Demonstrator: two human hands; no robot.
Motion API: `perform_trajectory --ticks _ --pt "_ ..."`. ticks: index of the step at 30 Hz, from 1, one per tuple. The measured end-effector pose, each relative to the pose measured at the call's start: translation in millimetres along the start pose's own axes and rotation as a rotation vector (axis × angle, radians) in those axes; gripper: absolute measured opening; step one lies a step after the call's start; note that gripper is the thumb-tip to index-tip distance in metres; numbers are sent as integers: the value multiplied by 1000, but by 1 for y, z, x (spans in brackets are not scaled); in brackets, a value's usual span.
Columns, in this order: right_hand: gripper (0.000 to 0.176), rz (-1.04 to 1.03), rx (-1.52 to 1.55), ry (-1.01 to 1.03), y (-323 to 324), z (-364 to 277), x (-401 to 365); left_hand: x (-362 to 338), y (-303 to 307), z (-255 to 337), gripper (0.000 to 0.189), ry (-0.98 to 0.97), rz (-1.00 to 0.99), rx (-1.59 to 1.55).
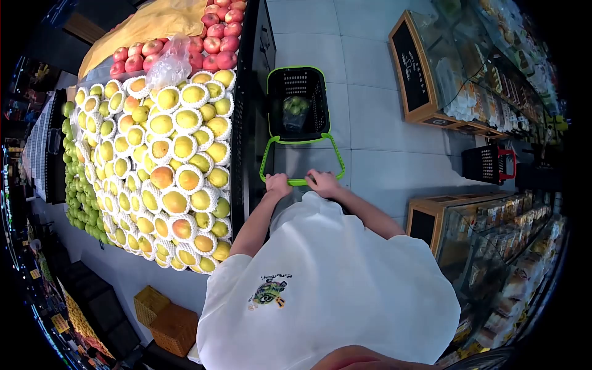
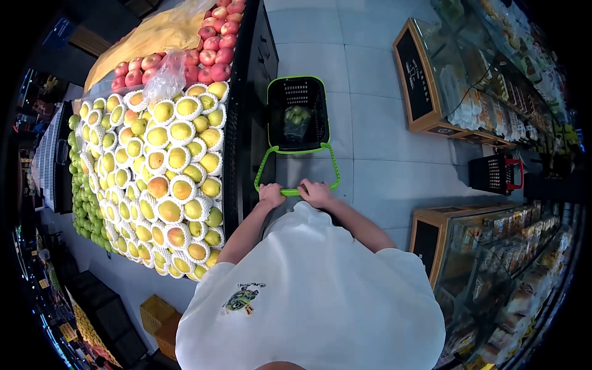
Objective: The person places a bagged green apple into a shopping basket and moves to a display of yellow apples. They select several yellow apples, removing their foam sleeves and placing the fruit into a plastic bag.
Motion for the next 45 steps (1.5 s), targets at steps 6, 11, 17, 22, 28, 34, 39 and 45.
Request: perform_trajectory --ticks 6,11,17,22,28,34,39,45 --pt "41 61 -189 127 5 -4 35 41 13 7 30 -39 21 -18" --pt "40 -50 -229 33 21 10 71 69 22 11 27 -3 4 -25" --pt "36 -136 -310 -50 60 18 119 113 47 25 21 65 2 -73" --pt "41 -263 -269 -43 110 0 152 150 74 29 19 143 26 16" --pt "44 -260 -279 -27 134 27 204 203 116 42 21 166 34 92" --pt "49 -123 -235 53 171 51 238 231 159 71 34 128 267 107" --pt "45 -78 -190 9 199 62 255 219 182 106 44 94 450 31" --pt "43 -72 -193 56 234 72 275 187 178 115 38 215 537 -585"
Point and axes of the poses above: each hand's wrist, its own x-axis towards the middle knuckle, its own y-axis out of the back of the hand, z = x × y, the point moved 4 cm from there along x, towards the middle knuckle, and after that the axes turned 6 degrees about y, right-handed, at the moved point
